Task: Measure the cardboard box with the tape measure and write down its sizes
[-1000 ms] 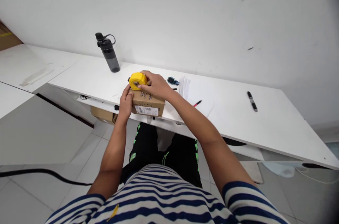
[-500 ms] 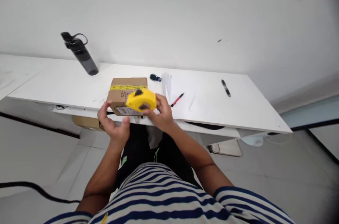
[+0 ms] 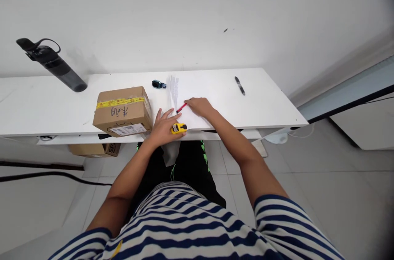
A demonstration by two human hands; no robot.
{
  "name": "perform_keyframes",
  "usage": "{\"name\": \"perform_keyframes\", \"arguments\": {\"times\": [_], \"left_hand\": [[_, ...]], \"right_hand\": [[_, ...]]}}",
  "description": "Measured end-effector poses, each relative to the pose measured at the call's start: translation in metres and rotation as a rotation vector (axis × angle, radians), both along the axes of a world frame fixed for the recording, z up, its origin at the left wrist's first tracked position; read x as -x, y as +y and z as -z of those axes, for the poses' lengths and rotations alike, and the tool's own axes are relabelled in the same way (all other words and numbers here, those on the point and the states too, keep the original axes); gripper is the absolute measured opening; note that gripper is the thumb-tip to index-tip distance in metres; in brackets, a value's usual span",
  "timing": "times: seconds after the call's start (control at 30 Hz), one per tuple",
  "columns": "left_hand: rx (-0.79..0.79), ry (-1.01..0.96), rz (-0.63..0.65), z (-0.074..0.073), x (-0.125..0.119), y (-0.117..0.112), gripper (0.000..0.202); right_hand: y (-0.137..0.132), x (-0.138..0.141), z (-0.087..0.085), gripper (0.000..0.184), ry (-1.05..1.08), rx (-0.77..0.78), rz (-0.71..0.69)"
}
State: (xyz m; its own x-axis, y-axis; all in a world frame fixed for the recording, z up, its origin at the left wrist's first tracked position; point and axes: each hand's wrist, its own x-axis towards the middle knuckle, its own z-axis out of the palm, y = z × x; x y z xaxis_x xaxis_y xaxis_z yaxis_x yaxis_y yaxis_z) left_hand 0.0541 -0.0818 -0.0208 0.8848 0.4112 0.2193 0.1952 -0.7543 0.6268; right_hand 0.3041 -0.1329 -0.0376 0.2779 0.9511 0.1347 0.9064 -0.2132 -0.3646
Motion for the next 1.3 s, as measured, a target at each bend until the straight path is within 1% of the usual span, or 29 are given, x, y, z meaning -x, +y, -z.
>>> {"name": "perform_keyframes", "arguments": {"times": [0.07, 0.1, 0.17, 0.23, 0.27, 0.3, 0.33, 0.4, 0.47, 0.53, 0.57, 0.63, 0.7, 0.73, 0.8, 0.83, 0.87, 0.9, 0.97, 1.03, 1.07, 1.13, 1.2, 1.23, 1.27, 1.3], "left_hand": [[0.083, 0.007, -0.082, 0.007, -0.005, 0.011, 0.06], [0.15, 0.005, -0.137, 0.011, -0.005, 0.016, 0.064], [0.29, -0.003, -0.244, 0.02, -0.002, 0.02, 0.058], [0.378, -0.013, -0.324, 0.028, 0.002, 0.019, 0.049], [0.388, -0.018, -0.344, 0.03, 0.004, 0.017, 0.049], [0.38, -0.021, -0.35, 0.032, 0.006, 0.015, 0.051], [0.361, -0.018, -0.345, 0.034, 0.008, 0.013, 0.054], [0.301, 0.008, -0.299, 0.037, 0.013, 0.009, 0.056], [0.226, 0.044, -0.232, 0.037, 0.02, 0.006, 0.048], [0.193, 0.038, -0.182, 0.031, 0.029, 0.001, 0.038], [0.226, 0.011, -0.163, 0.025, 0.033, -0.002, 0.037], [0.406, -0.068, -0.112, 0.007, 0.039, -0.009, 0.044], [0.651, -0.138, -0.027, -0.017, 0.038, -0.015, 0.059], [0.729, -0.169, 0.021, -0.029, 0.032, -0.016, 0.063], [0.78, -0.2, 0.121, -0.047, 0.012, -0.013, 0.064], [0.79, -0.193, 0.169, -0.051, -0.003, -0.008, 0.063], [0.812, -0.168, 0.198, -0.052, -0.02, -0.002, 0.062], [0.822, -0.133, 0.212, -0.049, -0.038, 0.006, 0.059], [0.797, -0.121, 0.17, -0.035, -0.072, 0.023, 0.054], [0.738, -0.171, 0.093, -0.016, -0.1, 0.04, 0.049], [0.743, -0.174, 0.067, -0.007, -0.11, 0.047, 0.047], [0.798, -0.145, 0.052, 0.008, -0.125, 0.058, 0.046], [0.817, -0.084, 0.058, 0.016, -0.133, 0.063, 0.044], [0.795, -0.054, 0.061, 0.019, -0.135, 0.063, 0.042], [0.762, -0.026, 0.064, 0.02, -0.137, 0.063, 0.04], [0.731, -0.003, 0.068, 0.021, -0.138, 0.063, 0.039]], "right_hand": [[0.007, -0.005, 0.002, 0.022, 0.007, -0.022, -0.008], [0.008, -0.004, 0.002, 0.023, 0.015, -0.049, 0.004], [0.007, 0.005, -0.001, 0.029, 0.13, -0.174, 0.05], [0.007, 0.021, -0.006, 0.035, 0.387, -0.357, 0.082], [0.009, 0.031, -0.008, 0.038, 0.535, -0.43, 0.077], [0.01, 0.041, -0.009, 0.042, 0.662, -0.471, 0.058], [0.013, 0.051, -0.01, 0.046, 0.748, -0.472, 0.032], [0.019, 0.064, -0.006, 0.05, 0.822, -0.423, -0.004], [0.023, 0.067, 0.003, 0.053, 0.83, -0.417, 0.028], [0.024, 0.061, 0.013, 0.057, 0.851, -0.438, 0.099], [0.022, 0.057, 0.017, 0.058, 0.862, -0.441, 0.126], [0.012, 0.051, 0.023, 0.058, 0.87, -0.396, 0.129], [-0.006, 0.05, 0.025, 0.056, 0.854, -0.345, 0.108], [-0.016, 0.053, 0.025, 0.055, 0.853, -0.338, 0.112], [-0.038, 0.062, 0.025, 0.052, 0.875, -0.368, 0.153], [-0.047, 0.068, 0.026, 0.05, 0.886, -0.385, 0.178], [-0.056, 0.074, 0.027, 0.048, 0.899, -0.391, 0.202], [-0.063, 0.079, 0.028, 0.047, 0.915, -0.386, 0.224], [-0.075, 0.085, 0.029, 0.047, 0.952, -0.368, 0.263], [-0.086, 0.081, 0.024, 0.048, 0.955, -0.374, 0.288], [-0.092, 0.073, 0.018, 0.049, 0.919, -0.381, 0.288], [-0.102, 0.049, -0.001, 0.048, 0.781, -0.337, 0.244], [-0.102, 0.017, -0.023, 0.045, 0.642, -0.246, 0.18], [-0.095, -0.001, -0.032, 0.044, 0.609, -0.209, 0.143], [-0.083, -0.017, -0.04, 0.044, 0.611, -0.191, 0.108], [-0.065, -0.033, -0.044, 0.044, 0.641, -0.193, 0.072]]}}
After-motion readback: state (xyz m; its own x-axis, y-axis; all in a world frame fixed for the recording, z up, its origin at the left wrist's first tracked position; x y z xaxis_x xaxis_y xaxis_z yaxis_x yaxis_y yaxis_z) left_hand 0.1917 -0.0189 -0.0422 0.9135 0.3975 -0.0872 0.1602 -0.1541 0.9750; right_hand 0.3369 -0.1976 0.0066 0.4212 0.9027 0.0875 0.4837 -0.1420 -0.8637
